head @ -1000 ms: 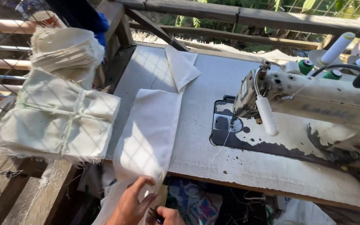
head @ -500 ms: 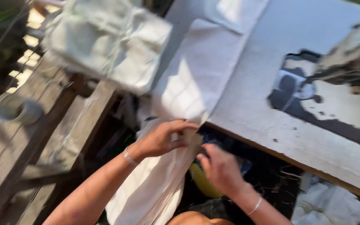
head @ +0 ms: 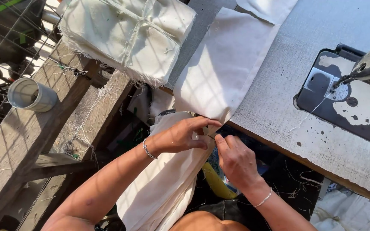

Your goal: Cutting long strips of white fabric into smaller rectangular pieces using hand-held thread snips at a sewing workstation.

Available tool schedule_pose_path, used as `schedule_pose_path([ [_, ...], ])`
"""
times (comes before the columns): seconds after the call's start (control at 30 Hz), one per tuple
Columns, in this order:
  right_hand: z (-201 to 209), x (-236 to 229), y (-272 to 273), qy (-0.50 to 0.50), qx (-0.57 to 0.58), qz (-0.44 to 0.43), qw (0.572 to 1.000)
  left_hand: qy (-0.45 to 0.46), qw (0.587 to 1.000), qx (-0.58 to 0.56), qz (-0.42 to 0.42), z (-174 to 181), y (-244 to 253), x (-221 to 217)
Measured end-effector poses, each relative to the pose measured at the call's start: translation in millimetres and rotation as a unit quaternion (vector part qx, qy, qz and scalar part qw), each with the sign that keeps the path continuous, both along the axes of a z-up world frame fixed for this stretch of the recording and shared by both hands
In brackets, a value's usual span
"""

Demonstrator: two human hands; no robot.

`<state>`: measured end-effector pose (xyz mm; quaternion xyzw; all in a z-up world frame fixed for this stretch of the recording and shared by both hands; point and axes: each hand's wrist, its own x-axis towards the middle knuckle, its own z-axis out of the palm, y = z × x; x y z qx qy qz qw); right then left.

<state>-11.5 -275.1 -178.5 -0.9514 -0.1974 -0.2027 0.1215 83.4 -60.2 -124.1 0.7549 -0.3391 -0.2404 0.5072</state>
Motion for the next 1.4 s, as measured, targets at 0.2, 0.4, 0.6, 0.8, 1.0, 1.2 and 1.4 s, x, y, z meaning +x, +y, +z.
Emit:
schedule_pose_path([
  [0.2,-9,4,2,0.000,-0.010,0.029,1.000,-0.015,1.000,-0.002,-0.008,-12,-4,0],
  [0.4,2,-2,6,0.037,0.039,-0.001,0.999,-0.083,0.996,0.019,-0.024,21,-2,-5],
  [0.6,69,-6,-6,0.186,0.423,-0.044,0.886,-0.336,0.935,-0.032,0.110,47,18,-23],
  [0.8,161,59,7,0.369,0.661,-0.098,0.646,-0.048,0.997,0.048,0.045,119,55,-81],
  [1.0,138,58,20,0.405,0.638,-0.117,0.645,0.322,0.863,0.388,-0.007,132,91,-130],
  [1.2,64,9,36,0.381,0.544,-0.157,0.731,0.278,0.822,0.489,-0.089,83,101,-146],
  [1.4,24,-14,39,0.139,0.414,-0.053,0.898,-0.302,0.943,0.129,0.064,62,35,-86],
])
